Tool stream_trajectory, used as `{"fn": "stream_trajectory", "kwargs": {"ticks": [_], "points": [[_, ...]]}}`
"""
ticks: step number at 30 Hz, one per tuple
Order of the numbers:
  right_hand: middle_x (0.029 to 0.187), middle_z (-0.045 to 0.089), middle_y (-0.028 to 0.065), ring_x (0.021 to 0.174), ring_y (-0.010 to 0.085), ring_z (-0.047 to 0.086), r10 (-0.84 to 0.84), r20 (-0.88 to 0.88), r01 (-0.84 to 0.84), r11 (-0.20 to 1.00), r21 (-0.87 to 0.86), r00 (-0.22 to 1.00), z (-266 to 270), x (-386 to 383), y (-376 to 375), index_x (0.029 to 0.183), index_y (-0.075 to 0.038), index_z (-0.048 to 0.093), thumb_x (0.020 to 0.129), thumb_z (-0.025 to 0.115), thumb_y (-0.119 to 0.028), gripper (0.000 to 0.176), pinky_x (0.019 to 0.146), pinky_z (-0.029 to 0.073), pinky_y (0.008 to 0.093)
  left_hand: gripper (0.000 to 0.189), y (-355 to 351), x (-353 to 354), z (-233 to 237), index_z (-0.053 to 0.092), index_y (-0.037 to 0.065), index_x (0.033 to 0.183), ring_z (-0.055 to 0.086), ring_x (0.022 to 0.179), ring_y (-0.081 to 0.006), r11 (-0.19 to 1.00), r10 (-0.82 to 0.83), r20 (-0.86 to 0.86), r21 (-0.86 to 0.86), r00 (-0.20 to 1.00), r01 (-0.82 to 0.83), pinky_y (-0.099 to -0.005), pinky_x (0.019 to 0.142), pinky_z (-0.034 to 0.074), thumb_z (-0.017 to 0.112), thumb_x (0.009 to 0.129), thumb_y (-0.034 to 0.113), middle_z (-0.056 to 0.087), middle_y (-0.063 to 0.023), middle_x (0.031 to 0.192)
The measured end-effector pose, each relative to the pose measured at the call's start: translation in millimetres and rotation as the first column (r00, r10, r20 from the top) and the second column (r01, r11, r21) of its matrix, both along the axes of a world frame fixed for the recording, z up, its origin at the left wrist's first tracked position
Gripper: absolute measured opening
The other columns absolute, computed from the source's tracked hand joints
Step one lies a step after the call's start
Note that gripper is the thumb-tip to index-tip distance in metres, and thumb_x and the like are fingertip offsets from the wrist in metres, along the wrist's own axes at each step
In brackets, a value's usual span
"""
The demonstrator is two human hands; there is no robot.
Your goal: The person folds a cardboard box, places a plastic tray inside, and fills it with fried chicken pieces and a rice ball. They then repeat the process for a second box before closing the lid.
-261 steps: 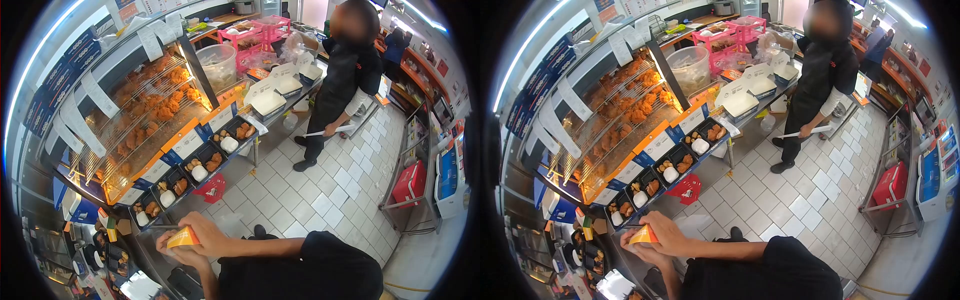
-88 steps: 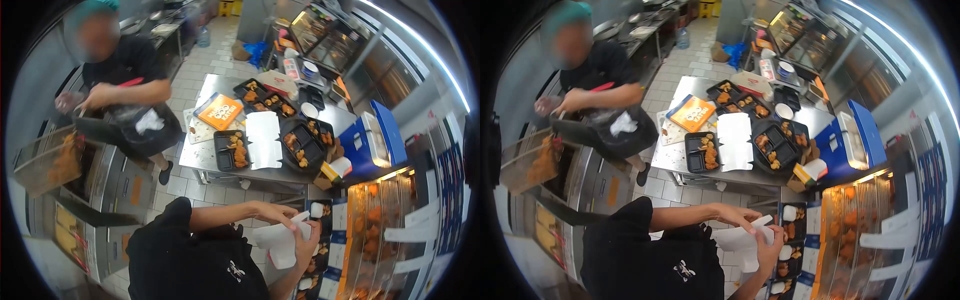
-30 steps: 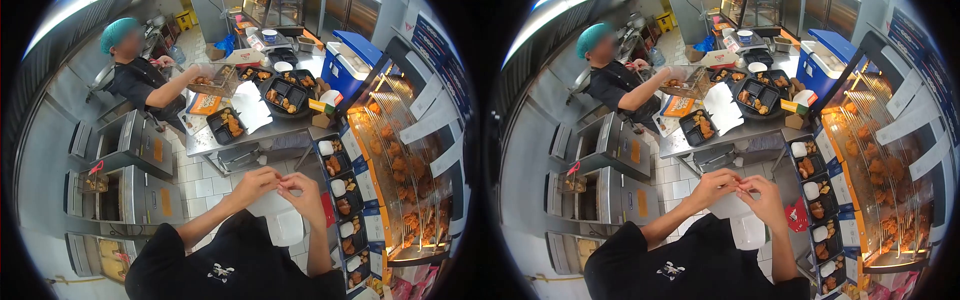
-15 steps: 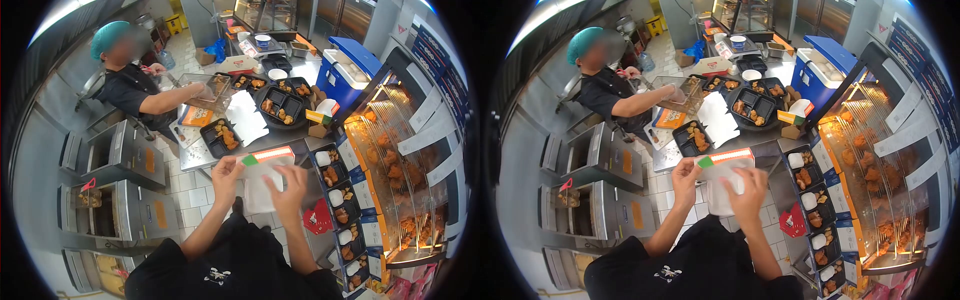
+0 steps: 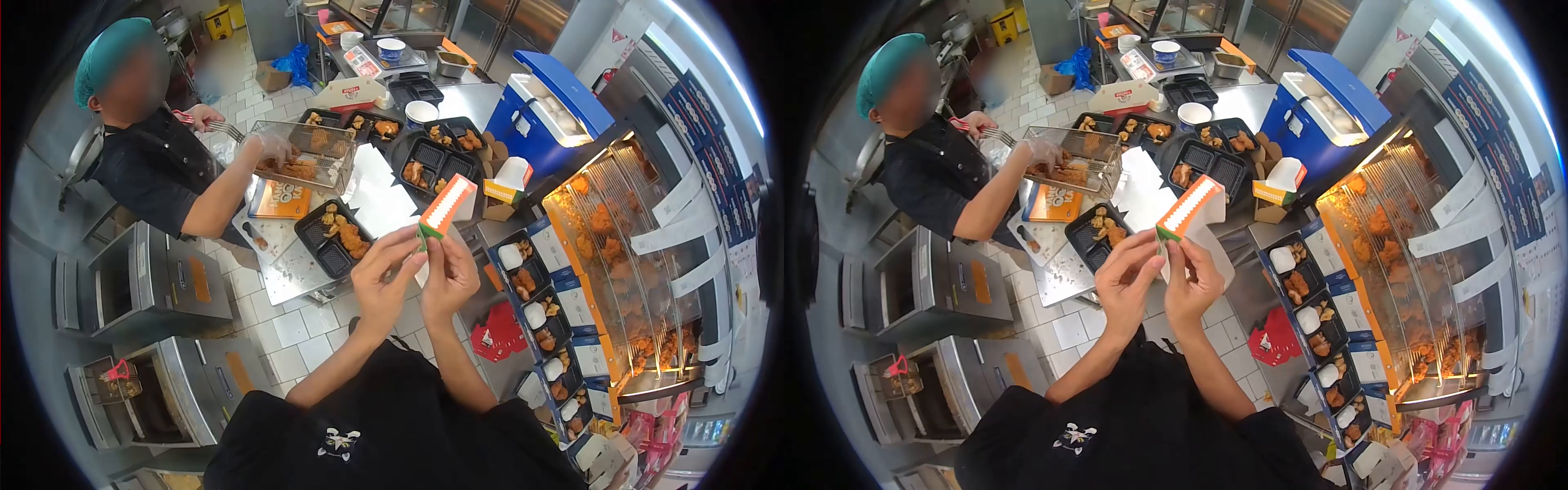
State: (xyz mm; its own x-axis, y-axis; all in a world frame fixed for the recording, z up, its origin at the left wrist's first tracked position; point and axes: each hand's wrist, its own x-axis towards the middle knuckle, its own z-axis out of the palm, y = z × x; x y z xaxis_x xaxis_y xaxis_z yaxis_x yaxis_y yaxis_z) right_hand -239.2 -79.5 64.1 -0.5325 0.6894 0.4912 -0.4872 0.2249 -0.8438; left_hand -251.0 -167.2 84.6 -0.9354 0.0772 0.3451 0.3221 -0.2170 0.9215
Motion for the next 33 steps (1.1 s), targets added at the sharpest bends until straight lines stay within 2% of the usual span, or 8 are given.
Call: {"fn": "stream_trajectory", "kwargs": {"ticks": [7,15,19,22,26,28,29,33], "points": [[0.09,0.074,0.0125,0.079,0.0114,0.069,-0.055,0.016,0.05,0.978,0.203,0.998,4.7,-30.2,-16.0,0.105,0.005,0.071,0.09,0.07,0.003,0.016,0.067,0.054,0.0233,0.019,-17.5,-44.3,4.2,0.072,-0.003,0.108,0.064,0.107,-0.0187,0.979,-0.12,-0.035,0.163,0.992,0.124,-0.0257,0.081,0.055,0.071,0.089,0.003,0.062,-0.0154,0.125],[0.095,0.075,0.01,0.079,0.0112,0.067,-0.208,-0.04,0.201,0.853,0.482,0.977,21.7,-43.3,-29.1,0.115,0.004,0.069,0.092,0.062,0.006,0.025,0.07,0.052,0.0239,0.027,-16.8,-69.4,9.7,0.071,-0.001,0.114,0.068,0.105,-0.0255,0.995,-0.008,-0.295,-0.093,0.956,-0.02,-0.031,0.086,0.054,0.071,0.087,0.002,0.065,-0.0172,0.123],[0.12,0.065,0.0108,0.106,0.0147,0.063,0.184,0.107,-0.187,0.982,0.024,0.977,22.3,-39.6,-29.3,0.129,0.004,0.06,0.095,0.049,0.006,0.035,0.091,0.048,0.0261,0.031,-17.6,-78.4,12.7,0.071,0.001,0.117,0.072,0.093,-0.0269,0.963,0.045,-0.47,-0.216,0.882,-0.163,-0.0306,0.076,0.056,0.068,0.086,-0.002,0.065,-0.0207,0.125],[0.123,0.059,0.0101,0.112,0.0166,0.057,0.315,-0.025,-0.316,0.949,-0.022,0.949,24.0,-46.4,-32.3,0.131,0.005,0.055,0.094,0.048,0.006,0.038,0.095,0.046,0.0284,0.033,-22.5,-87.1,6.8,0.072,0.003,0.116,0.073,0.092,-0.0269,0.949,0.084,-0.586,-0.2,0.806,-0.244,-0.0308,0.071,0.057,0.068,0.084,-0.003,0.065,-0.0229,0.125],[0.131,0.052,0.0106,0.118,0.0193,0.053,0.459,-0.078,-0.466,0.867,-0.176,0.885,41.3,-51.1,-47.8,0.134,0.005,0.051,0.093,0.051,0.001,0.041,0.102,0.043,0.0336,0.037,-31.6,-95.5,7.8,0.071,0.002,0.117,0.072,0.097,-0.0253,0.959,0.044,-0.491,-0.223,0.87,-0.174,-0.0301,0.078,0.056,0.07,0.081,-0.007,0.065,-0.0225,0.125],[0.129,0.055,0.0139,0.119,0.0235,0.056,0.49,0.043,-0.489,0.872,-0.025,0.871,41.9,-53.1,-42.3,0.136,0.007,0.049,0.096,0.058,-0.012,0.045,0.103,0.043,0.0364,0.041,-32.9,-109.7,6.4,0.067,0.001,0.123,0.07,0.101,-0.0228,0.984,0.044,-0.396,-0.14,0.917,-0.107,-0.0303,0.084,0.055,0.069,0.083,-0.008,0.066,-0.0202,0.124],[0.129,0.056,0.0151,0.119,0.0245,0.056,0.519,0.144,-0.527,0.849,0.025,0.843,49.2,-50.1,-36.8,0.137,0.008,0.048,0.097,0.059,-0.015,0.047,0.104,0.043,0.037,0.048,-31.9,-108.7,8.5,0.059,-0.002,0.13,0.064,0.108,-0.0186,0.973,-0.092,-0.088,0.202,0.992,0.108,-0.0316,0.091,0.053,0.069,0.084,-0.009,0.066,-0.0148,0.121],[0.126,0.061,0.0181,0.118,0.0277,0.059,0.465,0.477,-0.631,0.722,0.283,0.746,79.8,-42.2,-19.6,0.132,0.005,0.054,0.099,0.06,-0.023,0.044,0.103,0.042,0.0375,0.034,-51.2,-127.3,12.5,0.06,-0.004,0.123,0.062,0.103,-0.0137,0.867,-0.444,0.005,0.255,0.896,0.428,-0.0293,0.09,0.05,0.063,0.099,0.019,0.065,-0.0096,0.113]]}}
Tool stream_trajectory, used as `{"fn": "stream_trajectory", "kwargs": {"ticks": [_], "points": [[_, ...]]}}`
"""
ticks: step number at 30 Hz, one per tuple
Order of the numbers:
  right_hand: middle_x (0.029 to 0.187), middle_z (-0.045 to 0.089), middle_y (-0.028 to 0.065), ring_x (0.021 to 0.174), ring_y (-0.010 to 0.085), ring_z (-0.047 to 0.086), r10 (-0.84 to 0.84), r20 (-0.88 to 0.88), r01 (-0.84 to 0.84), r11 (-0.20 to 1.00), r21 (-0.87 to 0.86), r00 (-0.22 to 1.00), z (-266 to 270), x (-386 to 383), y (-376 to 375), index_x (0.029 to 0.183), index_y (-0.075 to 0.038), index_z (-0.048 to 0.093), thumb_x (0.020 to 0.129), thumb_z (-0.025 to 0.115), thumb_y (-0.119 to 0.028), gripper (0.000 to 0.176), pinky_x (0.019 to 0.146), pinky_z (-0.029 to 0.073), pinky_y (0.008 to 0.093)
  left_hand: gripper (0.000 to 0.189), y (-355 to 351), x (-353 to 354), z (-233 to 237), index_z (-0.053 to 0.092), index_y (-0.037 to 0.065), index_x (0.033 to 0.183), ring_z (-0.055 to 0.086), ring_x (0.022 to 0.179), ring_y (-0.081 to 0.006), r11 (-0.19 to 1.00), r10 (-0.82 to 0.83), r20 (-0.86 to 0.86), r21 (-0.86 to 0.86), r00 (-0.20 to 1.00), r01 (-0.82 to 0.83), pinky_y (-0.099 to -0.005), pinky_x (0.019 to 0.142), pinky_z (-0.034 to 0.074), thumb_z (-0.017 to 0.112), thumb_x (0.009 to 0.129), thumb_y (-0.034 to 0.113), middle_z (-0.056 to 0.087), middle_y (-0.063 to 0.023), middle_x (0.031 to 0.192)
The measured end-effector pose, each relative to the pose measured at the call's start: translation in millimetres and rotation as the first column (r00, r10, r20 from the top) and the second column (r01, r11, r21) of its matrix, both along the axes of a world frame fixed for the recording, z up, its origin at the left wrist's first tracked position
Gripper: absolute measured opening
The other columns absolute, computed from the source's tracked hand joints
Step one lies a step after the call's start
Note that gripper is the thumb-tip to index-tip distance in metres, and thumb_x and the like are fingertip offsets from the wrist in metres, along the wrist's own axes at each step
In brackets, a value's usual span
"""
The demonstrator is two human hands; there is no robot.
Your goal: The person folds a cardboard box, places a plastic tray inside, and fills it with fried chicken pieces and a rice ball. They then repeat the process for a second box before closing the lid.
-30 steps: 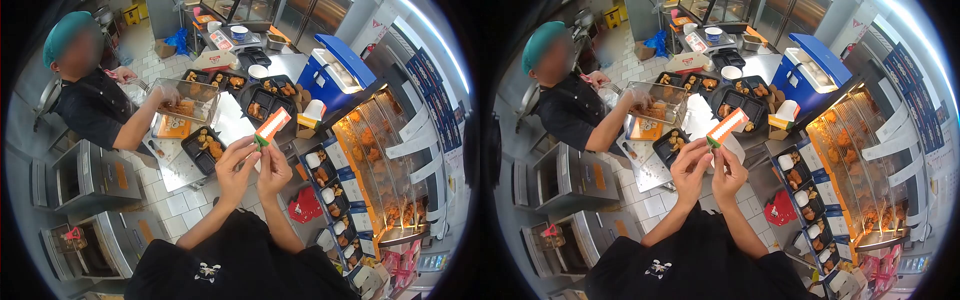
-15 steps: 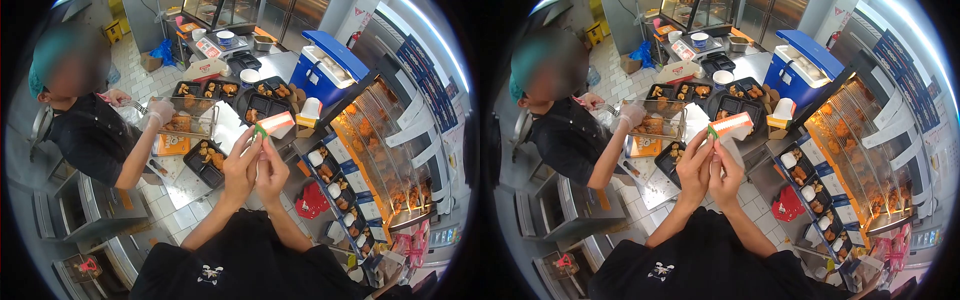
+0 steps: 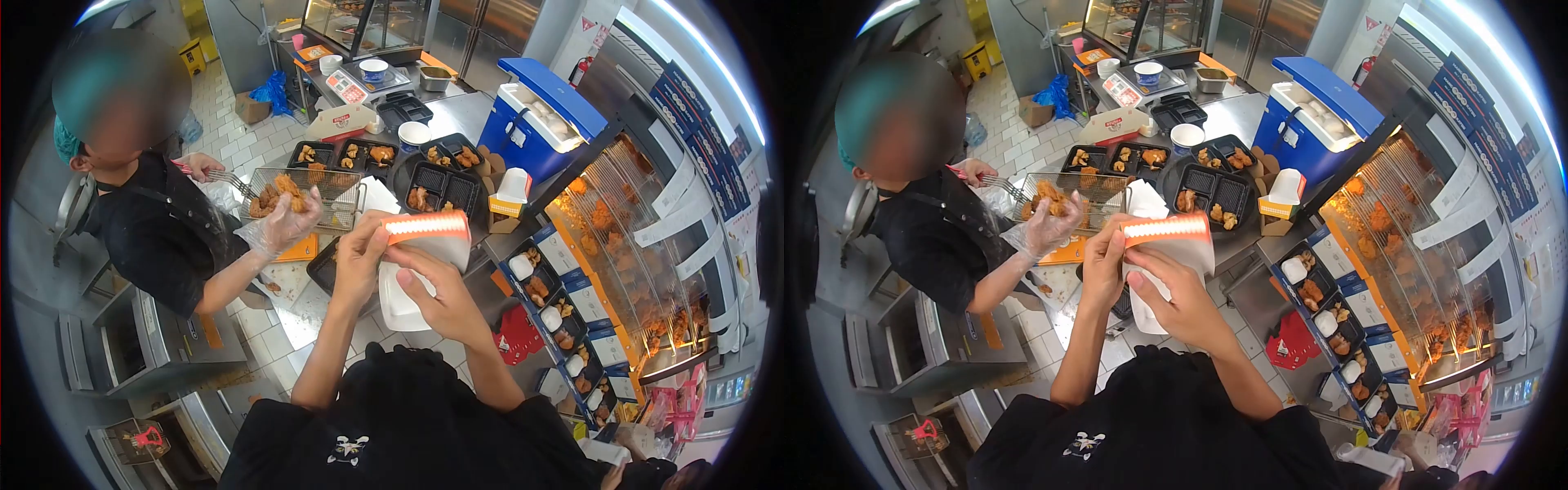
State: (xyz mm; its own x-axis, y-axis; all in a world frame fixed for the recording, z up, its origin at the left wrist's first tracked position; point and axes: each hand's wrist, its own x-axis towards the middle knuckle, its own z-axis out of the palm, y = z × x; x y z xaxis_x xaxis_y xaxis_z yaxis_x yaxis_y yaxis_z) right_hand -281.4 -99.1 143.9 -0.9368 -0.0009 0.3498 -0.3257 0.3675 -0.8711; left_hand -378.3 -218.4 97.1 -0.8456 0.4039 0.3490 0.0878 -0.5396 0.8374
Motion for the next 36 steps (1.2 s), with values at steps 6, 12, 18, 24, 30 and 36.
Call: {"fn": "stream_trajectory", "kwargs": {"ticks": [6,12,18,24,30,36], "points": [[0.123,0.06,0.0219,0.115,0.0284,0.059,-0.235,-0.004,0.23,0.951,0.206,0.972,20.0,27.2,-0.5,0.126,0.003,0.059,0.099,0.058,-0.027,0.04,0.099,0.043,0.0379,0.034,8.1,2.3,-11.2,0.064,-0.004,0.114,0.06,0.088,-0.0074,0.988,0.124,0.025,-0.1,0.992,-0.121,-0.0223,0.079,0.048,0.054,0.105,0.027,0.068,-0.0022,0.092],[0.132,0.06,0.0195,0.118,0.0235,0.06,-0.115,-0.025,0.08,0.813,-0.577,0.993,-13.1,-5.1,30.0,0.137,0.005,0.051,0.105,0.047,-0.039,0.055,0.103,0.044,0.0347,0.037,2.8,23.1,-3.2,0.063,-0.003,0.123,0.06,0.085,-0.0057,0.999,-0.049,0.045,0.018,0.998,0.048,-0.0213,0.076,0.049,0.059,0.102,0.027,0.069,-0.0052,0.101],[0.093,0.069,0.0044,0.081,0.0055,0.059,-0.267,0.17,0.317,0.783,-0.535,0.948,-40.4,-13.1,25.6,0.104,0.002,0.071,0.102,0.06,-0.028,0.032,0.073,0.046,0.0205,0.031,11.8,21.2,-6.9,0.074,-0.004,0.094,0.053,0.056,-0.0033,0.897,0.309,-0.123,-0.293,0.943,-0.332,-0.0244,0.049,0.038,0.065,0.098,0.026,0.065,0.0004,0.06],[0.081,0.068,0.0034,0.069,0.0074,0.063,-0.511,0.181,0.456,0.487,-0.745,0.84,-62.5,-63.0,55.1,0.095,0.003,0.068,0.101,0.061,-0.031,0.035,0.064,0.051,0.023,0.043,-8.8,7.4,-60.5,0.061,-0.002,0.121,0.064,0.081,-0.0123,0.8,0.041,-0.124,-0.591,0.991,-0.107,-0.0259,0.065,0.049,0.07,0.093,0.029,0.067,-0.0115,0.105],[0.103,0.069,0.0136,0.088,0.0215,0.071,-0.419,0.411,0.552,0.307,-0.775,0.81,-147.5,-136.5,93.3,0.113,0.005,0.062,0.103,0.055,-0.027,0.034,0.074,0.06,0.0352,0.059,-1.4,1.1,-162.1,0.037,0.006,0.146,0.06,0.12,-0.0237,0.975,-0.15,0.689,-0.015,0.709,0.222,-0.0414,0.099,0.054,0.061,0.1,0.033,0.056,-0.0108,0.135],[0.126,0.062,0.021,0.109,0.0324,0.067,-0.246,0.528,0.58,0.247,-0.777,0.813,-187.8,-170.0,82.5,0.134,0.007,0.048,0.108,0.04,-0.027,0.043,0.092,0.058,0.0465,0.065,4.0,-13.1,-183.6,0.036,0.006,0.147,0.059,0.124,-0.0241,0.997,-0.041,0.649,0.074,0.76,-0.009,-0.0401,0.096,0.055,0.048,0.102,0.051,0.054,-0.0093,0.139]]}}
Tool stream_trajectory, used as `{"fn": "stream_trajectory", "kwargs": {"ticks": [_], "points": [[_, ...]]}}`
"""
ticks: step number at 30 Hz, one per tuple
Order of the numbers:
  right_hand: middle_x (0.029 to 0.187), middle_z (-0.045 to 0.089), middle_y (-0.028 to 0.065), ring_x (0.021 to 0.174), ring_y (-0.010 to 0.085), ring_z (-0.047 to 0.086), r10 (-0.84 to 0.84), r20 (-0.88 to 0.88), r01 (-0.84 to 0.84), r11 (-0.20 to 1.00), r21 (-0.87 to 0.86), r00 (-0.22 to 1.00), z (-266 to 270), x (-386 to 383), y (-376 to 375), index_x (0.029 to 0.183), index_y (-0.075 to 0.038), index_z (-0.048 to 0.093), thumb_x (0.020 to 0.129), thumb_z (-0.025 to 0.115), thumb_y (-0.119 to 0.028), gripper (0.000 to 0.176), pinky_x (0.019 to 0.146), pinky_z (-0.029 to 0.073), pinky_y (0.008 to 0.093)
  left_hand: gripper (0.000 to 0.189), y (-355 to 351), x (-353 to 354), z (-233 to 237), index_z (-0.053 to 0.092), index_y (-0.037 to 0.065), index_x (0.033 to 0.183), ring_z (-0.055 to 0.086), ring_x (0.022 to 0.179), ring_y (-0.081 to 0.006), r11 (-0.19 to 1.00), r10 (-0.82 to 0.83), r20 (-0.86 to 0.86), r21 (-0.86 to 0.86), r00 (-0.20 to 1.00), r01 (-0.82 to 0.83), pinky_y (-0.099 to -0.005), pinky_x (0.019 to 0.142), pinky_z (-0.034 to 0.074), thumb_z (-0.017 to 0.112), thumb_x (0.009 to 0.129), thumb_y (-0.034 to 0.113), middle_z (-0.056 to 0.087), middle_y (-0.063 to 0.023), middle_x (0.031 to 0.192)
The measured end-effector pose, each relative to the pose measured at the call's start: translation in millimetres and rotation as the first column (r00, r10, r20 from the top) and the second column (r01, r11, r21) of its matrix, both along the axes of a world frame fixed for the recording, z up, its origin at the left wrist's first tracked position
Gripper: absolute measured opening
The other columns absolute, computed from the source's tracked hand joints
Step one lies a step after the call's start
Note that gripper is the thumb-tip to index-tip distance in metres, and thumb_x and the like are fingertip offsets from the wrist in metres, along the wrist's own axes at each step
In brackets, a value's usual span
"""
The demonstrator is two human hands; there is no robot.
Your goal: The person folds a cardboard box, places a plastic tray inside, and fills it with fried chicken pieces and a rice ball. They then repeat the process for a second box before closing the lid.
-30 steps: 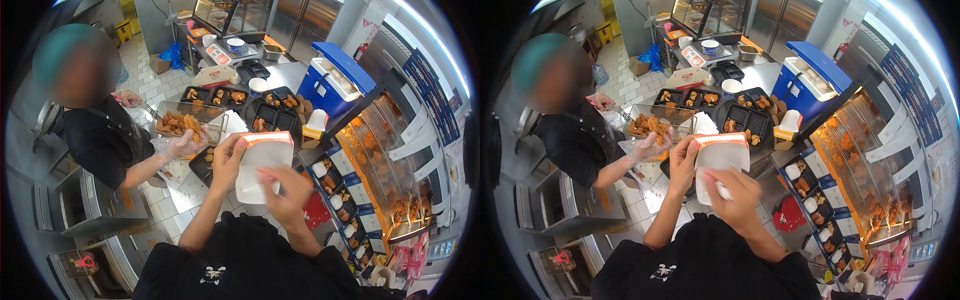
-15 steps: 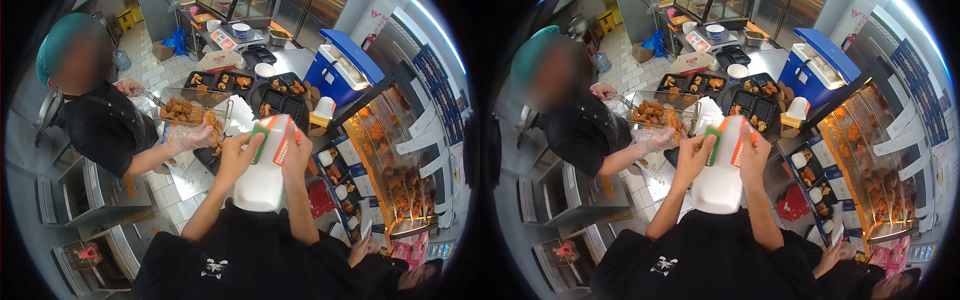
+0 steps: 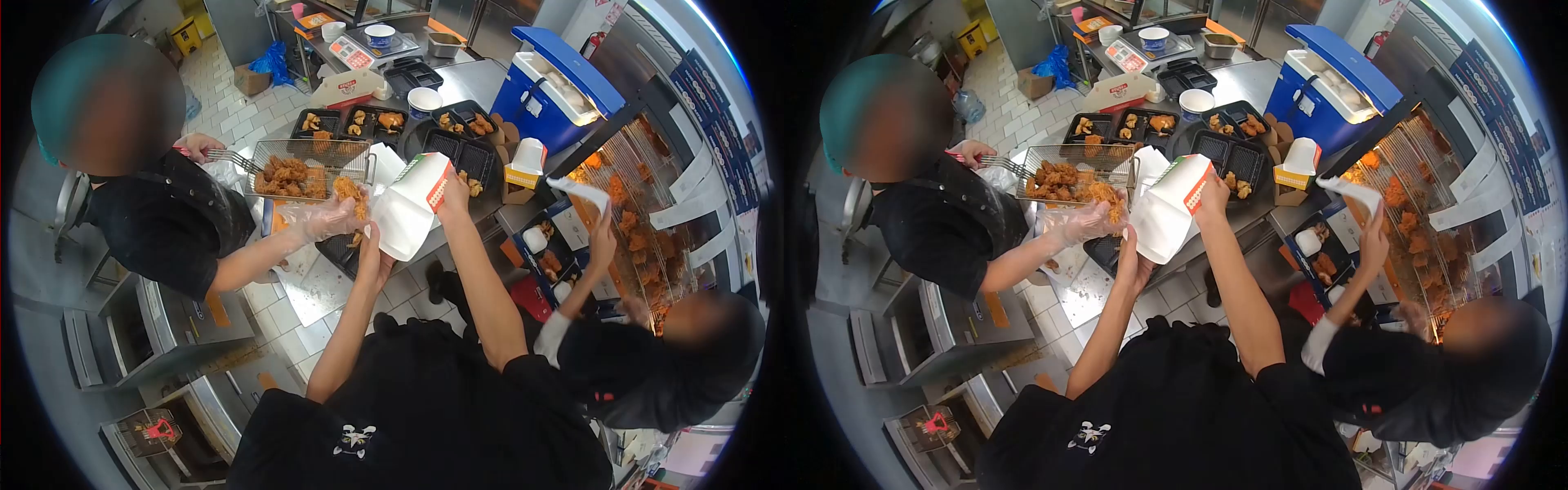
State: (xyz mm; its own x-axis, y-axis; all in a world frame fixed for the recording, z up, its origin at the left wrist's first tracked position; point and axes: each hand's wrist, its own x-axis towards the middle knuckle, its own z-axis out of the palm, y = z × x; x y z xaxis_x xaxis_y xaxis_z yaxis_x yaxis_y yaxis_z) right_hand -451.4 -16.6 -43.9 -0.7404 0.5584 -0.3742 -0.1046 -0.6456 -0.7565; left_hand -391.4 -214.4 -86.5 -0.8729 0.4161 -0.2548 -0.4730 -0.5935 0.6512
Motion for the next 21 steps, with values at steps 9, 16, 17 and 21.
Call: {"fn": "stream_trajectory", "kwargs": {"ticks": [9,16,17,21], "points": [[0.124,0.064,0.0133,0.107,0.025,0.067,0.058,-0.057,-0.059,0.998,-0.021,0.997,-4.7,-12.5,-29.3,0.131,0.0,0.053,0.107,0.043,-0.036,0.044,0.089,0.057,0.0412,0.078,-16.3,-18.9,-14.0,0.035,0.006,0.148,0.053,0.13,-0.0222,0.981,0.156,0.066,0.105,0.986,-0.162,-0.0372,0.104,0.049,0.032,0.099,0.067,0.05,-0.009,0.145],[0.123,0.063,0.0053,0.11,0.0191,0.063,0.213,0.091,-0.221,0.972,0.084,0.973,16.2,-0.1,-54.9,0.131,-0.005,0.052,0.106,0.045,-0.041,0.045,0.094,0.05,0.0386,0.075,-22.6,-38.0,5.8,0.033,0.006,0.149,0.052,0.132,-0.0226,0.978,0.189,0.026,0.082,0.982,-0.19,-0.0384,0.103,0.051,0.033,0.101,0.063,0.048,-0.009,0.147],[0.122,0.063,0.0056,0.109,0.0188,0.064,0.184,0.067,-0.188,0.981,0.057,0.981,13.5,-2.7,-54.3,0.131,-0.006,0.052,0.106,0.046,-0.04,0.043,0.093,0.05,0.0391,0.073,-22.5,-41.7,5.1,0.033,0.006,0.149,0.052,0.131,-0.0227,0.979,0.19,0.02,0.074,0.982,-0.191,-0.0384,0.103,0.052,0.034,0.102,0.062,0.048,-0.0092,0.147],[0.113,0.065,0.0055,0.099,0.0187,0.066,0.112,0.028,-0.113,0.992,0.051,0.993,3.5,-6.4,-43.1,0.128,-0.007,0.054,0.106,0.044,-0.04,0.04,0.084,0.053,0.04,0.067,-22.9,-42.0,17.7,0.033,0.005,0.148,0.054,0.13,-0.0231,0.985,0.159,0.01,0.061,0.987,-0.16,-0.0382,0.102,0.053,0.038,0.104,0.055,0.048,-0.0096,0.146]]}}
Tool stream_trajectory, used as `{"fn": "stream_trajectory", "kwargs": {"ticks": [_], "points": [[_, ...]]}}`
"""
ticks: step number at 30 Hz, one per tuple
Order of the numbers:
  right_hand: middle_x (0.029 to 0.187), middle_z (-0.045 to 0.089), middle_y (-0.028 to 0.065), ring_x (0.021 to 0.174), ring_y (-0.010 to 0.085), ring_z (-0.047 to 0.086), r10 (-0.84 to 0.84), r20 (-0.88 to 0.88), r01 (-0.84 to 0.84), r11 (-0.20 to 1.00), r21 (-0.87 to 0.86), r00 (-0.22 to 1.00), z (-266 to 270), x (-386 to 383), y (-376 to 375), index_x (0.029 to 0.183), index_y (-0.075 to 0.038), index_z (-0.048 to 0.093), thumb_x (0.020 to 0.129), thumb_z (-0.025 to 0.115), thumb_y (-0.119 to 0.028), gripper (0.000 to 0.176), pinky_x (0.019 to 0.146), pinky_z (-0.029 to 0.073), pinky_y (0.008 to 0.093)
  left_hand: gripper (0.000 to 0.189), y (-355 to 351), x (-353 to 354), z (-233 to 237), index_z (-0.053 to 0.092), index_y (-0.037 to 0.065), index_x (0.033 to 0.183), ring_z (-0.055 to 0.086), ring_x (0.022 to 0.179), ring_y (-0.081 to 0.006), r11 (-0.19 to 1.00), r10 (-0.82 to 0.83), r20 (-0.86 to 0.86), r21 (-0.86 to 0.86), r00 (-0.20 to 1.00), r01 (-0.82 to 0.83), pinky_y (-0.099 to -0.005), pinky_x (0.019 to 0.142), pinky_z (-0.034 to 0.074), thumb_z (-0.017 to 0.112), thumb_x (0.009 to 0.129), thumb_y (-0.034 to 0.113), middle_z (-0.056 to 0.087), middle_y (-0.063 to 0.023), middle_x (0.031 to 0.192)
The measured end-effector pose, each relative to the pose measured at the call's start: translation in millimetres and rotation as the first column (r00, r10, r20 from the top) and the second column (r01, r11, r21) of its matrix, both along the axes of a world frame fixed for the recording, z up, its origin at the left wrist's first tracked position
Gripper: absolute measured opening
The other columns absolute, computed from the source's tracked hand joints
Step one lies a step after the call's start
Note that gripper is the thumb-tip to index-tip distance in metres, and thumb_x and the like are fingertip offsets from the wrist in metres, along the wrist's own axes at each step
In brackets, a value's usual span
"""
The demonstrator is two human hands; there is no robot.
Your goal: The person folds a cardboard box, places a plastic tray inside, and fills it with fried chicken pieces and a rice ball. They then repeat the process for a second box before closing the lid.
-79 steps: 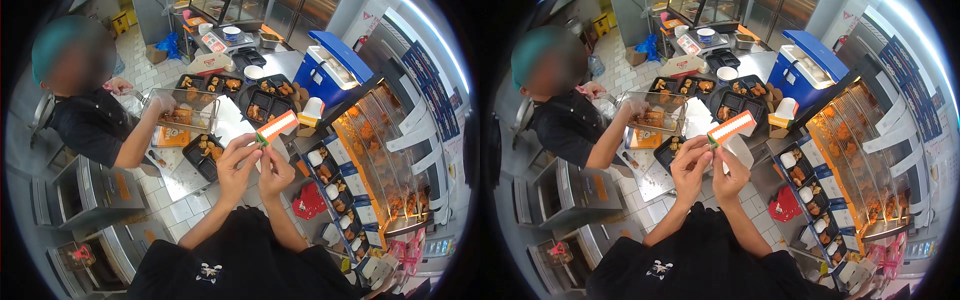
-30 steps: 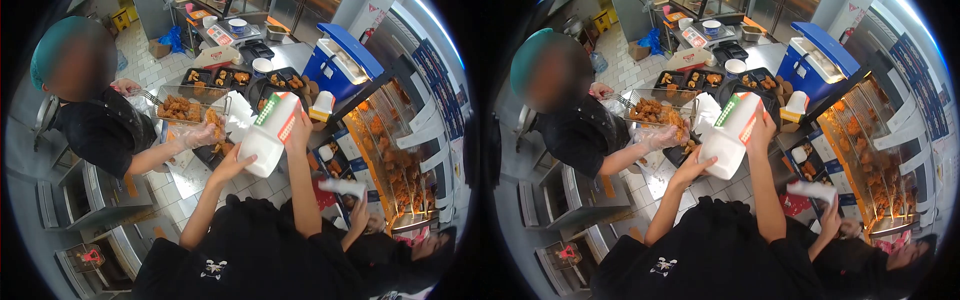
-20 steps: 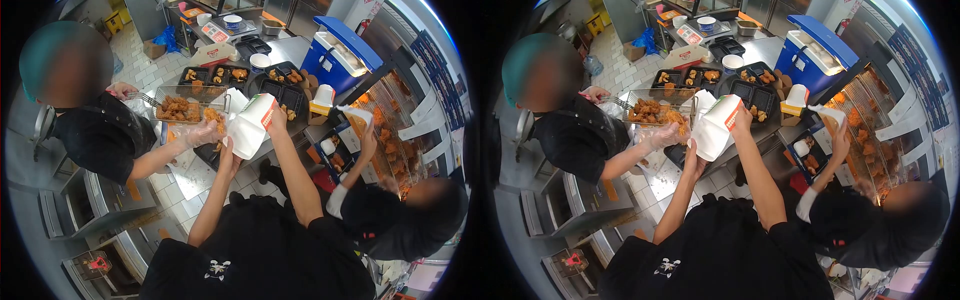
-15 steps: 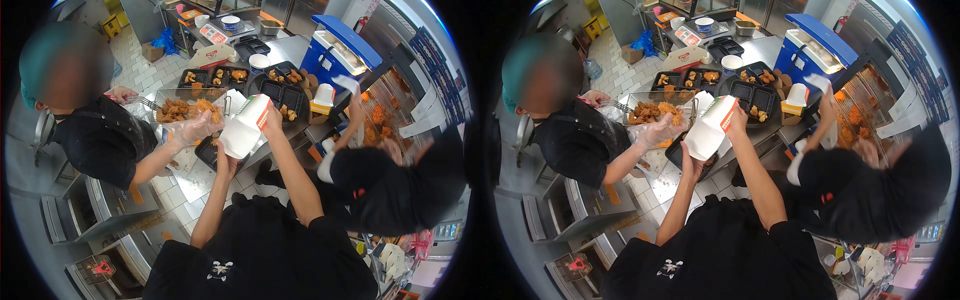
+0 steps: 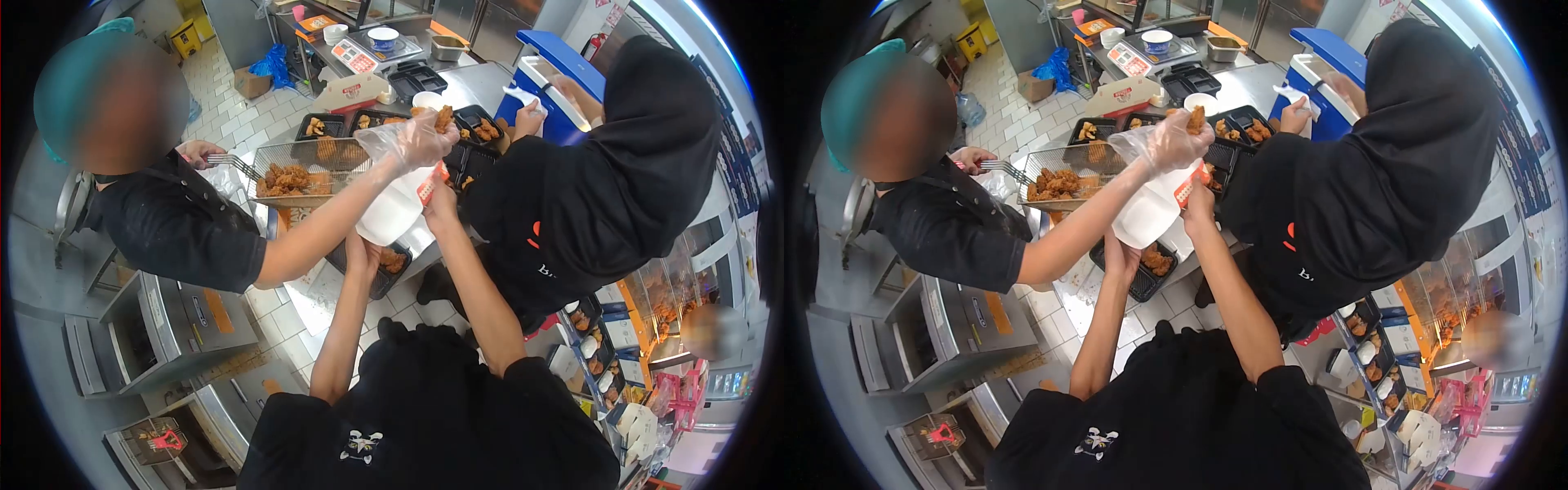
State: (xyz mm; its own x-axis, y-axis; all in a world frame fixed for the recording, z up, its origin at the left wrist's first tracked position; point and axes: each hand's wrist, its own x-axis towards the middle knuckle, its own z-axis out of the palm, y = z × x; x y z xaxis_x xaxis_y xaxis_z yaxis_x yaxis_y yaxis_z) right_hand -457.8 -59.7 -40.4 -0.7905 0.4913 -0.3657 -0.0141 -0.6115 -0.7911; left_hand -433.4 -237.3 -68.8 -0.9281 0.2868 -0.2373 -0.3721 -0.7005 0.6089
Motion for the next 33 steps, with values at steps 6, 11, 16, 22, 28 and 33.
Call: {"fn": "stream_trajectory", "kwargs": {"ticks": [6,11,16,22,28,33], "points": [[0.11,0.065,0.0066,0.091,0.0197,0.066,0.057,0.073,-0.065,0.991,0.115,0.996,42.4,-5.2,6.0,0.126,-0.01,0.054,0.106,0.042,-0.039,0.037,0.082,0.051,0.0432,0.058,9.8,-16.8,16.8,0.037,0.003,0.144,0.058,0.126,-0.022,0.998,-0.054,0.01,0.043,0.999,0.053,-0.0372,0.099,0.055,0.04,0.106,0.046,0.051,-0.0109,0.142],[0.12,0.063,0.006,0.104,0.0206,0.064,0.037,0.03,-0.039,0.996,0.076,0.999,36.0,-0.4,4.6,0.13,-0.01,0.052,0.106,0.042,-0.04,0.04,0.091,0.05,0.0437,0.058,4.9,-27.6,18.0,0.037,0.005,0.146,0.056,0.127,-0.0223,0.996,-0.081,-0.022,-0.043,0.996,0.08,-0.038,0.104,0.052,0.042,0.105,0.046,0.049,-0.01,0.145],[0.124,0.063,0.0064,0.109,0.0212,0.064,0.008,0.028,-0.01,0.998,0.064,1.0,48.4,-12.6,-0.4,0.13,-0.007,0.053,0.107,0.041,-0.04,0.041,0.091,0.051,0.042,0.055,8.3,-46.5,4.9,0.041,0.004,0.142,0.057,0.125,-0.0215,0.996,-0.014,-0.013,0.087,1.0,0.015,-0.0374,0.103,0.052,0.047,0.104,0.043,0.055,-0.0103,0.14],[0.115,0.064,0.0054,0.099,0.0189,0.066,0.062,-0.045,-0.056,0.99,0.127,0.997,54.3,-20.1,3.8,0.128,-0.009,0.051,0.106,0.04,-0.044,0.043,0.082,0.054,0.0413,0.052,11.9,-61.1,33.2,0.045,0.005,0.14,0.058,0.124,-0.0217,0.964,-0.053,-0.066,0.258,0.996,0.069,-0.0375,0.102,0.052,0.049,0.103,0.041,0.056,-0.0093,0.138],[0.124,0.062,0.0054,0.107,0.0192,0.064,0.022,0.039,-0.027,0.989,0.145,0.999,45.7,-1.8,-5.6,0.135,-0.008,0.049,0.107,0.04,-0.041,0.044,0.087,0.051,0.0394,0.049,-5.5,-37.0,-4.1,0.046,0.006,0.138,0.058,0.123,-0.0222,0.981,-0.053,0.035,0.19,0.998,0.045,-0.0383,0.103,0.052,0.05,0.103,0.04,0.056,-0.0084,0.139],[0.122,0.062,0.0045,0.104,0.0156,0.065,0.0,0.003,-0.001,0.984,0.178,1.0,18.4,10.2,-10.1,0.137,-0.012,0.048,0.106,0.038,-0.048,0.049,0.083,0.055,0.0364,0.047,-8.1,-27.5,-40.8,0.048,0.009,0.137,0.058,0.122,-0.0234,0.997,-0.014,-0.018,0.081,1.0,0.015,-0.039,0.103,0.051,0.05,0.103,0.04,0.056,-0.0078,0.138]]}}
